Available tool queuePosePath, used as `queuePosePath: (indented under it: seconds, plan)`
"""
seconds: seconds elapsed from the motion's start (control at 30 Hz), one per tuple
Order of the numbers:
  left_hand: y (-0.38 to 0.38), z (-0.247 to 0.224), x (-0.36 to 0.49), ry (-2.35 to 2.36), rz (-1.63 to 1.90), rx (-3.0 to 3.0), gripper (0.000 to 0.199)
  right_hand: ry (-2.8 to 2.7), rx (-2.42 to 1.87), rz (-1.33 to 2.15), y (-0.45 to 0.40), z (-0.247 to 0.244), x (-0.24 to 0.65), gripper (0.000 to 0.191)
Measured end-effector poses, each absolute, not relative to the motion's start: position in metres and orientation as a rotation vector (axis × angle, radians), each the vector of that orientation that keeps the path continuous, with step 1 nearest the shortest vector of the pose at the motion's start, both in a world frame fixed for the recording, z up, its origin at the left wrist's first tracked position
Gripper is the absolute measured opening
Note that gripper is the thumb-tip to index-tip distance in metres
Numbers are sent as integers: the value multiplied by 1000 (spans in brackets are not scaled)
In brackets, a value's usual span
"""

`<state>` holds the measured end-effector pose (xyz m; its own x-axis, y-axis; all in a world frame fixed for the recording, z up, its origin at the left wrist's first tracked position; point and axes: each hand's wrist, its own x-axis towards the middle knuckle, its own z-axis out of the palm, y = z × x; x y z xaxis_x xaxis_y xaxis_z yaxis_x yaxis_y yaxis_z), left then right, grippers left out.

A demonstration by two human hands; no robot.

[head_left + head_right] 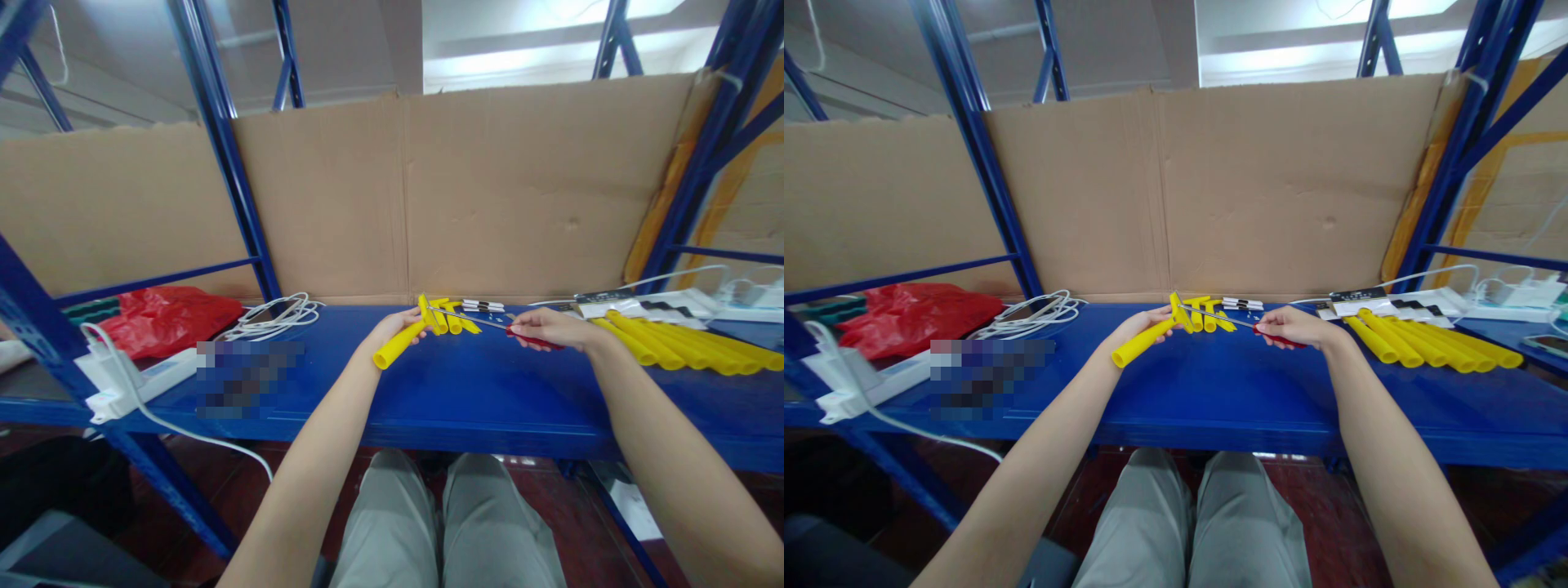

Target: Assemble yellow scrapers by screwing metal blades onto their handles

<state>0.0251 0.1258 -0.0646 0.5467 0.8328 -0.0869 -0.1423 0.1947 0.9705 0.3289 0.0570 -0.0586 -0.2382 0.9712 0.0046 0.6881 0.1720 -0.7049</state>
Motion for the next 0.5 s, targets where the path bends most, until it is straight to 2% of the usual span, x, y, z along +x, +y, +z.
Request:
queuePosePath:
  seconds: [0.3, 0.5]
  plan:
    - [122, -63, 26, 802, 786, 1285, 59, -2032, -1568, 797, 52, -55, 325, 56]
    - [119, -62, 27, 908, 844, 1367, 58, -2100, -1574, 694, 51, -51, 323, 59]
